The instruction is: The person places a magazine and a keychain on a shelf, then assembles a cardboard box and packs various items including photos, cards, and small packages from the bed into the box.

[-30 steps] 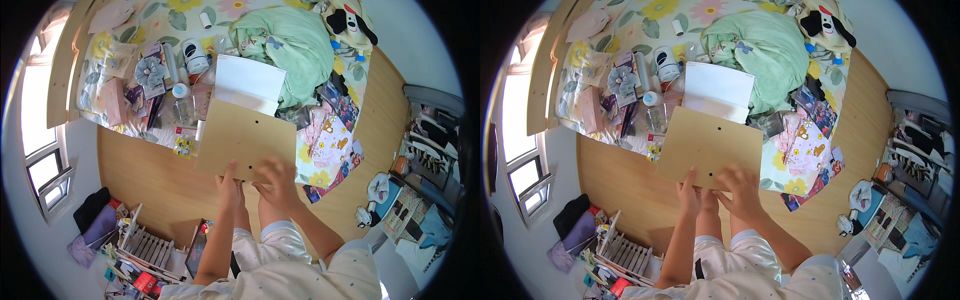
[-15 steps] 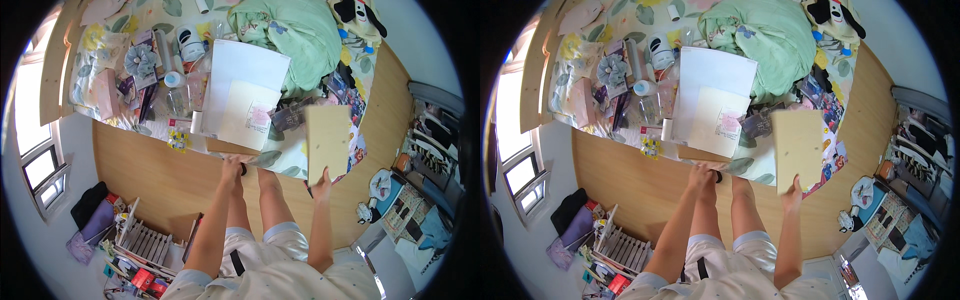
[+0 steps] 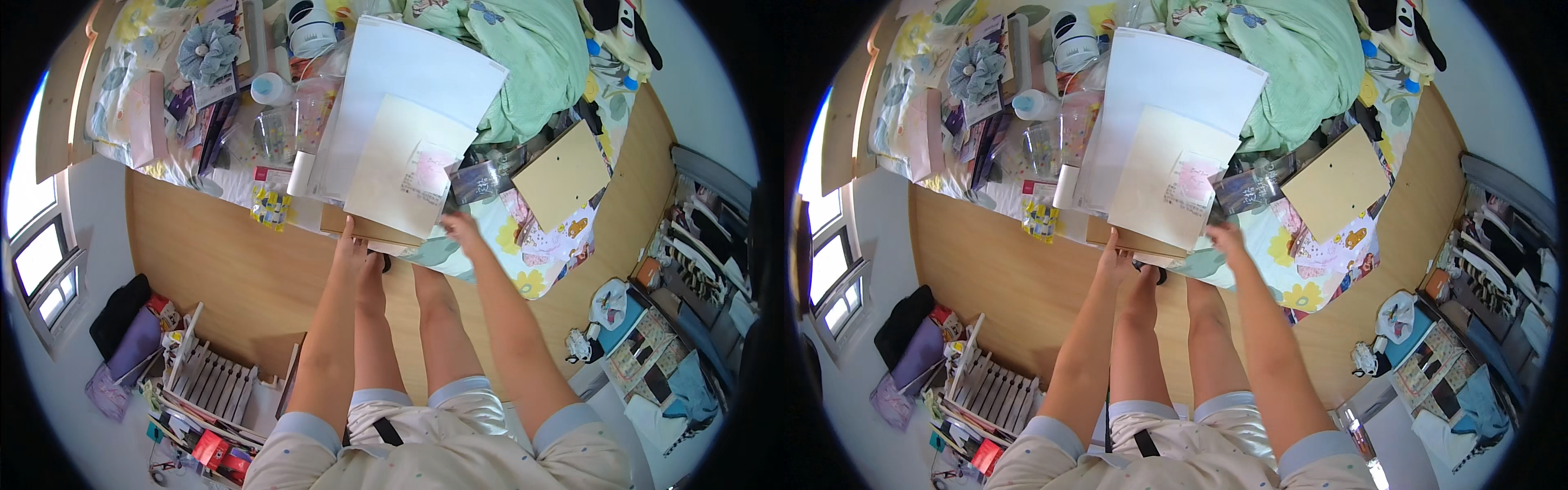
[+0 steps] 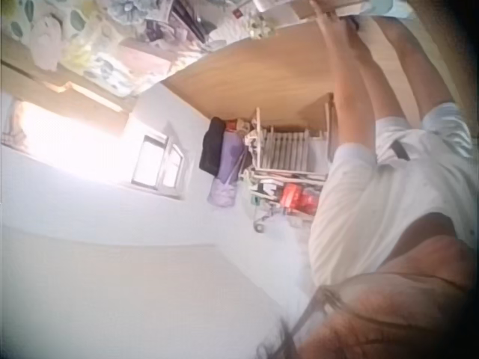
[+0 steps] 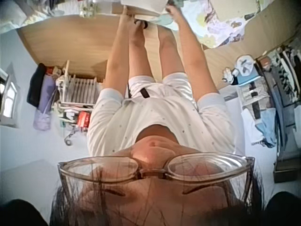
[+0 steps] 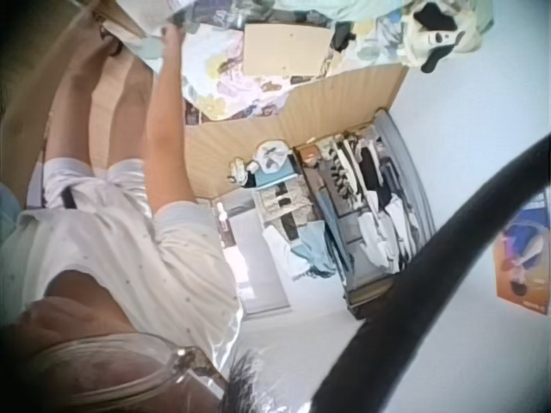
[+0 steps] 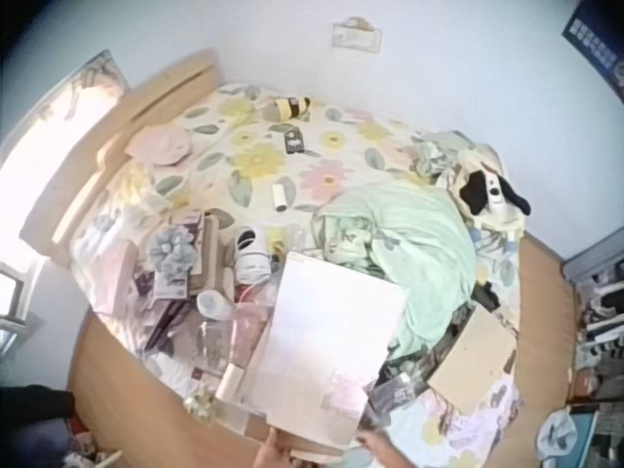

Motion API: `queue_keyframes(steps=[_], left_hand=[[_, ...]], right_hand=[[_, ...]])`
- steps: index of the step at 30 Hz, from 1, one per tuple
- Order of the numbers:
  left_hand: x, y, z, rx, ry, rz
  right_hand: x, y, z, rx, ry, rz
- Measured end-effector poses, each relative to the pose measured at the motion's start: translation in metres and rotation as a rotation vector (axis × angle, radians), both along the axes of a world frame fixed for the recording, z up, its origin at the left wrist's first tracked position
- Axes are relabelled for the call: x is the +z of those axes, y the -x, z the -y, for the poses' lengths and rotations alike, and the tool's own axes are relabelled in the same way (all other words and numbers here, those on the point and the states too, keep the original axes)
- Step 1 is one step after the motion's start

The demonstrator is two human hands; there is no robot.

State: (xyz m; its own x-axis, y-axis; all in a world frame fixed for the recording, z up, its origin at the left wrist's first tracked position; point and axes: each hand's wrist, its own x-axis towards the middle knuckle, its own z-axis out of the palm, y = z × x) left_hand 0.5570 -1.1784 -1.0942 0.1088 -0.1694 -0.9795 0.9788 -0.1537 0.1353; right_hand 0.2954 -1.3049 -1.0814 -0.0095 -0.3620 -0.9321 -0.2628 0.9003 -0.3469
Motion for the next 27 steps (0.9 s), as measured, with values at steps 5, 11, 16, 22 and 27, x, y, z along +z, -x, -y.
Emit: queue_keyframes(steps=[5,11,16,22,27], left_hand=[[0.078,-0.007,0.014,-0.175,0.059,0.225],[0.203,-0.001,0.087,-0.281,0.069,0.559],[0.249,0.007,0.098,-0.210,0.004,0.710],[0.301,-0.004,0.057,-0.246,-0.051,0.787],[0.348,-0.015,0.002,-0.276,-0.143,0.712]], right_hand=[[0.063,-0.056,-0.022,-0.579,-0.214,0.654],[0.126,-0.053,0.003,-0.400,-0.120,0.649],[0.175,-0.074,0.041,-0.209,0.063,0.517],[0.202,-0.091,0.015,-0.343,-0.129,0.564],[0.251,-0.106,-0.035,-0.380,-0.140,0.516]])
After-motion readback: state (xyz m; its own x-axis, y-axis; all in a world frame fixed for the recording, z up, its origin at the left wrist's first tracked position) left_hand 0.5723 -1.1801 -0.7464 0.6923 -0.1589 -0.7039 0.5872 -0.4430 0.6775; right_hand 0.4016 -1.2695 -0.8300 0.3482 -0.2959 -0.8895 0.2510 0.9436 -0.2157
